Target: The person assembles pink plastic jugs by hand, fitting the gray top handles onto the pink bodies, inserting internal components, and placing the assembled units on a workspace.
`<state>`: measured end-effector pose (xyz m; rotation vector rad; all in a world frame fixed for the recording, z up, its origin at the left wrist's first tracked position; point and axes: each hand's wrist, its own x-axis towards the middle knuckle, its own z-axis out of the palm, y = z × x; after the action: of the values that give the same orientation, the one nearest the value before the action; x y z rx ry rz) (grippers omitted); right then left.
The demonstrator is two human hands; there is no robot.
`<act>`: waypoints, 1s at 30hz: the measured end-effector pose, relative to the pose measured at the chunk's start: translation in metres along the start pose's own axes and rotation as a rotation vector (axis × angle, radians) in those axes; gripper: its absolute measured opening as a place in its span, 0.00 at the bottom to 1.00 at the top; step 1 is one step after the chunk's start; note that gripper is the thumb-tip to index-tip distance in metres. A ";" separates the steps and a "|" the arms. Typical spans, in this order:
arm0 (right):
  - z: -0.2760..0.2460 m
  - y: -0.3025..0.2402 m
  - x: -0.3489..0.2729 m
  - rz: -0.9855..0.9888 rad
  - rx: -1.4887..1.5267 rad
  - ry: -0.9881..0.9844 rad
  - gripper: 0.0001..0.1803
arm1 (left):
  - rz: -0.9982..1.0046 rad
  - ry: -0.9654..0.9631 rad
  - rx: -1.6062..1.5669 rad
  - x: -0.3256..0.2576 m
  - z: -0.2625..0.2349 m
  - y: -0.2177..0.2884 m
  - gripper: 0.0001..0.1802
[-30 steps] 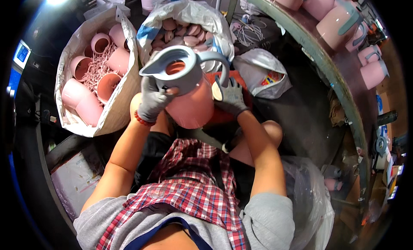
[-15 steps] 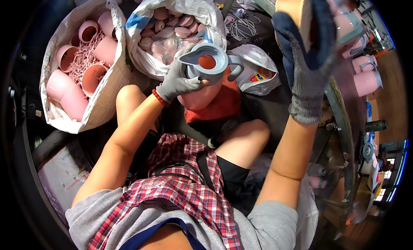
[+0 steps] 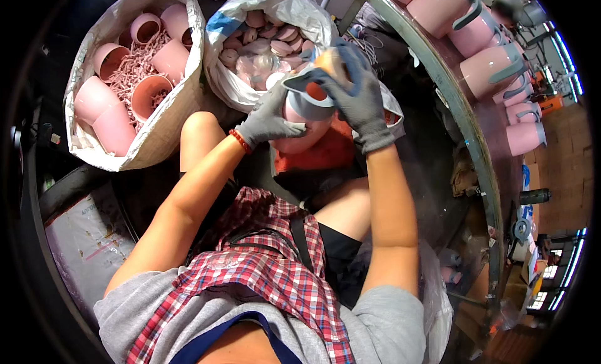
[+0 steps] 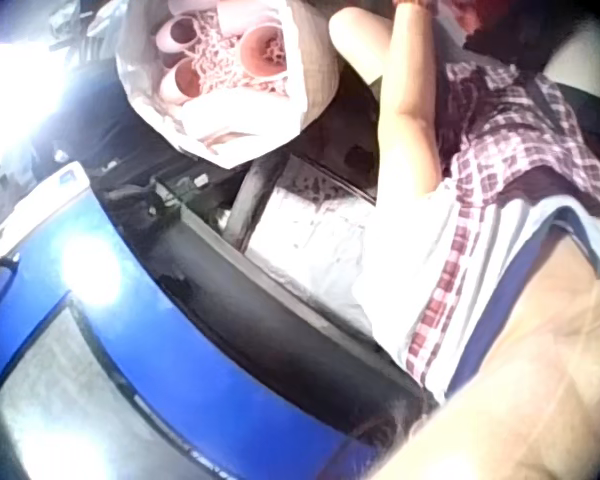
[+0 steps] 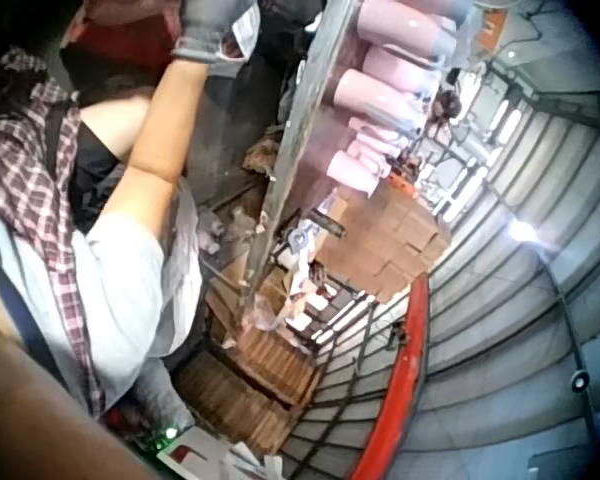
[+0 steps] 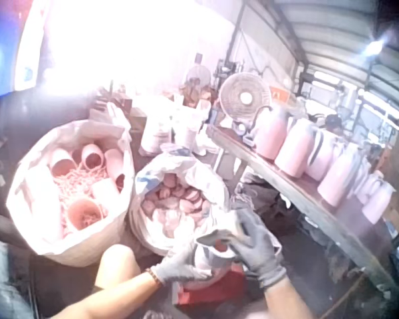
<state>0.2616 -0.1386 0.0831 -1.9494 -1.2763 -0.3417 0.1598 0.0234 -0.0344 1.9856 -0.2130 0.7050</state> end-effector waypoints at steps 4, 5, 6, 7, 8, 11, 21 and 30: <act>0.000 0.040 -0.036 0.163 0.100 0.264 0.33 | -0.115 0.201 -0.129 -0.026 -0.040 0.014 0.45; 0.014 0.066 -0.053 0.207 0.054 0.266 0.34 | -0.126 0.268 -0.293 -0.033 -0.045 0.012 0.42; 0.033 0.084 -0.073 0.298 0.047 0.228 0.34 | -0.246 0.361 -0.392 -0.039 -0.049 0.015 0.40; 0.051 0.081 -0.085 0.308 0.045 0.197 0.34 | -0.366 0.468 -0.482 -0.046 -0.057 0.017 0.37; 0.067 0.122 -0.109 0.254 0.000 0.173 0.36 | -0.306 0.470 -0.505 -0.043 -0.060 0.016 0.37; 0.102 0.110 -0.123 0.158 -0.456 -0.052 0.42 | -0.241 0.515 -0.576 -0.048 -0.074 0.009 0.36; 0.049 0.017 -0.074 0.803 1.609 0.117 0.29 | -0.258 0.521 -1.041 0.000 -0.036 -0.046 0.31; -0.021 0.112 -0.093 0.681 1.274 0.978 0.23 | -0.436 0.043 -0.096 0.091 0.014 -0.075 0.43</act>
<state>0.3192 -0.2389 -0.0080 -0.7568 -0.0081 -0.0407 0.2721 0.0620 -0.0446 1.8373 0.2056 0.4442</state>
